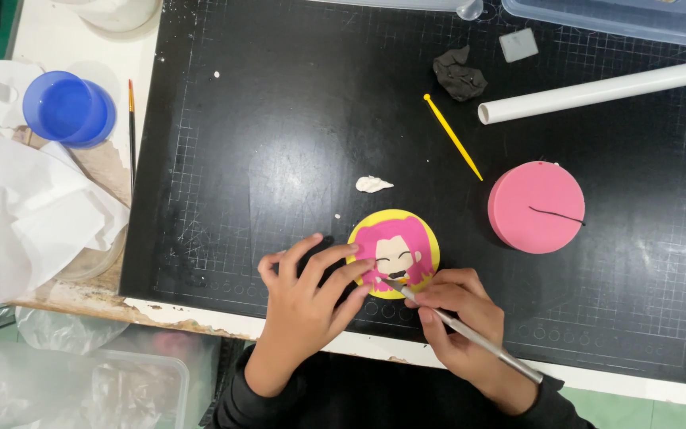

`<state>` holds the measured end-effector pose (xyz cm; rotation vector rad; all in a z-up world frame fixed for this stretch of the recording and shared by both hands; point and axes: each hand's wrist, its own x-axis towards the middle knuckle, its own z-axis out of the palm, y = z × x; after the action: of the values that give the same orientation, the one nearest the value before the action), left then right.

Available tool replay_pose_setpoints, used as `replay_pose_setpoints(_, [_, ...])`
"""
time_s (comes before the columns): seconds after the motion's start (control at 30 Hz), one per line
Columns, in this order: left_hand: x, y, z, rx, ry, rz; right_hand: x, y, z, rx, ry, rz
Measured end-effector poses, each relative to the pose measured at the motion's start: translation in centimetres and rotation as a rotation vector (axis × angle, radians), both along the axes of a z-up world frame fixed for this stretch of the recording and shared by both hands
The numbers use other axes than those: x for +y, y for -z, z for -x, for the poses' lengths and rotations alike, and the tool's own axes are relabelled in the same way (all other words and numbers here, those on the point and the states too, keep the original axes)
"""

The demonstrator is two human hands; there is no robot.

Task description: The person shapes small pieces of white clay and places them onto a circular yellow and pink clay base to form facial features. They use a silver sculpting tool to refine the details of the clay face. The person repeatedly rolls and presses the clay by hand to create the design.

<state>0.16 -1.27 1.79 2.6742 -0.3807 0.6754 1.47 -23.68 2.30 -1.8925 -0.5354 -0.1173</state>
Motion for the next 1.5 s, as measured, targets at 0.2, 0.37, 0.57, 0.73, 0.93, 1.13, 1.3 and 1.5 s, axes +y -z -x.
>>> replay_pose_setpoints(0.2, [-0.5, -0.1, 0.1, 0.004, 0.082, 0.095, -0.6, 0.7, 0.2, 0.048, -0.076, -0.069])
replay_pose_setpoints(0.37, [0.4, -0.2, 0.1, 0.012, 0.093, 0.158, -0.8, 0.5, 0.1, 0.009, -0.093, -0.122])
replay_pose_setpoints(0.57, [2.9, 2.3, 0.8, -0.014, -0.175, 0.242, -0.4, 2.3, 0.3, -0.147, -0.055, 0.276])
replay_pose_setpoints(0.73, [3.1, 2.8, 1.1, 0.027, -0.258, 0.341, 0.2, 1.9, 0.2, -0.138, -0.153, 0.513])
replay_pose_setpoints(0.93, [3.1, 2.8, 1.3, 0.005, -0.248, 0.368, 0.7, 1.0, 0.0, -0.193, -0.158, 0.588])
replay_pose_setpoints(1.13, [3.0, 2.2, 1.2, 0.014, -0.251, 0.395, 0.5, 1.1, 0.0, -0.042, -0.152, 0.446])
replay_pose_setpoints(1.3, [2.9, 2.2, 1.2, 0.115, -0.296, 0.478, 0.7, 1.1, 0.0, -0.103, -0.182, 0.588])
replay_pose_setpoints(1.5, [3.1, 1.9, 1.2, 0.091, -0.268, 0.534, 0.7, 1.0, 0.0, -0.031, -0.194, 0.558])
